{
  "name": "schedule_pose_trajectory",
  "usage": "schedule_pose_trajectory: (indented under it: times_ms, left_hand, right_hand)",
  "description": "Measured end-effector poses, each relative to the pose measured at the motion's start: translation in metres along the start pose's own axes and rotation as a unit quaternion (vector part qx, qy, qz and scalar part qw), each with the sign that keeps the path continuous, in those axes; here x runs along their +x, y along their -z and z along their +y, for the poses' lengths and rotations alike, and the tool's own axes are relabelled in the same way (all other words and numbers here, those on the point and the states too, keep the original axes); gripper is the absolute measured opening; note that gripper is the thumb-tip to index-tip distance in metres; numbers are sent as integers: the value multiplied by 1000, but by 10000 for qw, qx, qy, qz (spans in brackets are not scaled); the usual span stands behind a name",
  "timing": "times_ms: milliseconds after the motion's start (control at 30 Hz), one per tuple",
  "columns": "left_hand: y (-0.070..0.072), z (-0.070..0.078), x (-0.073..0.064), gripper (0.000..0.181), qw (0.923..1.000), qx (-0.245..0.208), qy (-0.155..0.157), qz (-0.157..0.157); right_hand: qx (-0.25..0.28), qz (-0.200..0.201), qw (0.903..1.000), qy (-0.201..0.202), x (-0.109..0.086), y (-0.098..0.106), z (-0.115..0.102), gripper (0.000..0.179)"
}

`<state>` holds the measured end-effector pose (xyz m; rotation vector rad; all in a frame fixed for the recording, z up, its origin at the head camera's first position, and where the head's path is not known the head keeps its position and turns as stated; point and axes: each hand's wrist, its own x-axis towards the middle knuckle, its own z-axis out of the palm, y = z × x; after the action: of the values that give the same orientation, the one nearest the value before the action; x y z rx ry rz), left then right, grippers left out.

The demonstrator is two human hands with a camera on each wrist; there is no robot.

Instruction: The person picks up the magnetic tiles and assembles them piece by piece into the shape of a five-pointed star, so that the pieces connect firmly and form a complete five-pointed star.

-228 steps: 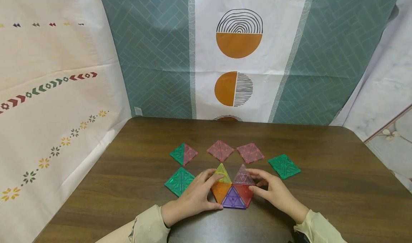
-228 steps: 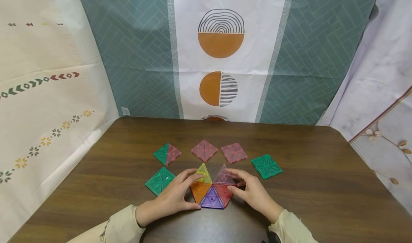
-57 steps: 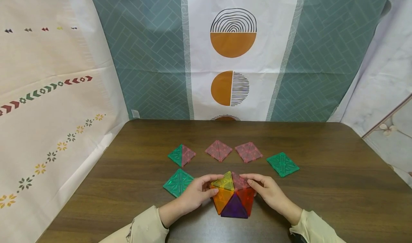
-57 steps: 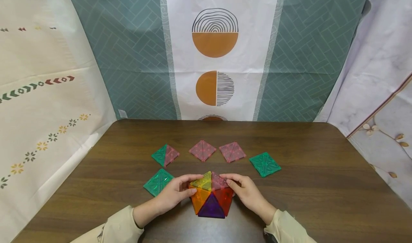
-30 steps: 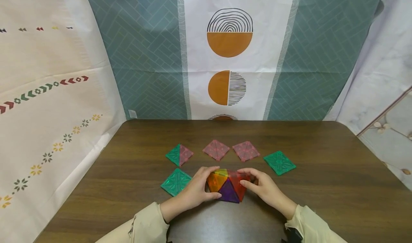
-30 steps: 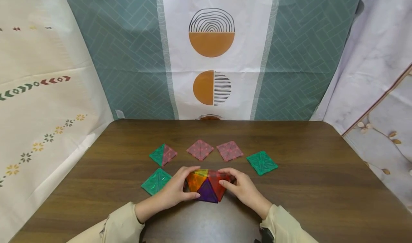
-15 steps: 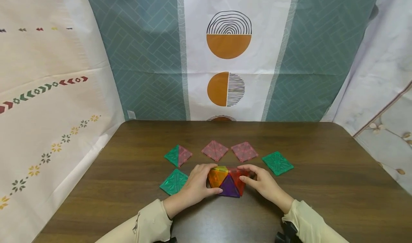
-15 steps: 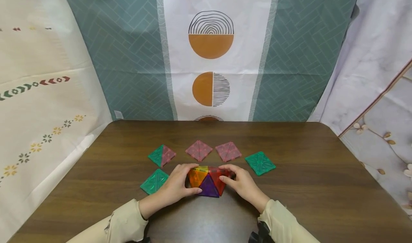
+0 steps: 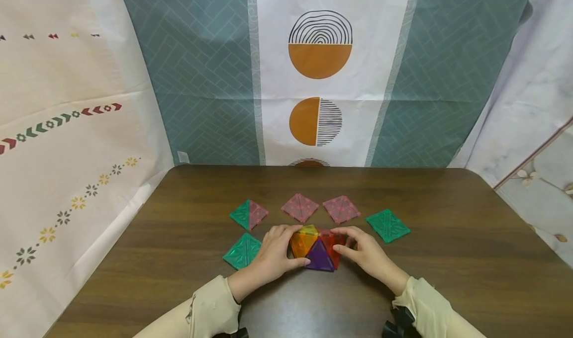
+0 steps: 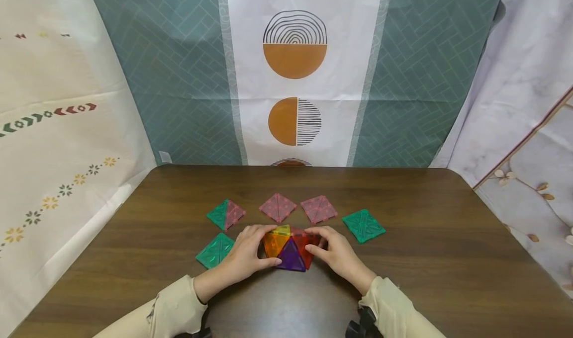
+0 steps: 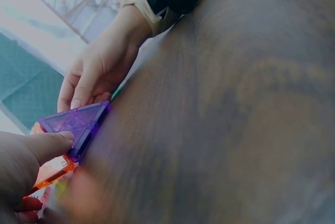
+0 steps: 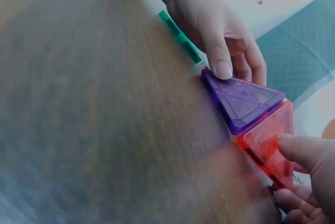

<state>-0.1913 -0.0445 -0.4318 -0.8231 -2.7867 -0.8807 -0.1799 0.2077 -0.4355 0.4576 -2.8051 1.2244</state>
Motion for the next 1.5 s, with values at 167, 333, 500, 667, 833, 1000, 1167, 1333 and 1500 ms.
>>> schedule_pose_trajectory:
  times_ms: [167, 333, 500, 667, 833, 1000, 1167, 1333, 1500]
  left_hand:
    - [0, 1, -1, 72, 10000, 24, 21, -44]
    - [-2, 0, 0, 70, 9998, 167, -35, -91]
    - [-3, 0, 0, 70, 9992, 359, -38, -186]
    - [-3, 0, 1, 70, 9984, 460, 3, -320]
    - [-3, 0, 0, 70, 9984, 452, 28, -342]
    - [-4, 0, -2, 70, 9986, 426, -1, -323]
    - [-5, -1, -4, 72, 9987, 336, -82, -367]
    - [-5, -1, -4, 66, 9980, 390, -215, -446]
    - [2, 2, -2, 63, 9987, 72, -233, -450]
  right_hand:
    - [-44, -3, 10000, 69, -1, 0, 1, 41]
    - [-68, 18, 10000, 56, -1, 0, 2, 42]
    - [-113, -14, 9999, 91, -1, 1, 2, 44]
    - [-172, -28, 9997, 193, -1, 2, 2, 44]
    - [-206, 6, 9992, 334, -3, 0, 3, 42]
    - [-216, 32, 9989, 418, -4, -2, 4, 42]
    - [-325, -63, 9972, 676, -5, -1, 4, 42]
    - [-324, -125, 9967, 736, -4, 2, 3, 42]
    - [-217, -138, 9982, 539, -3, 7, -1, 43]
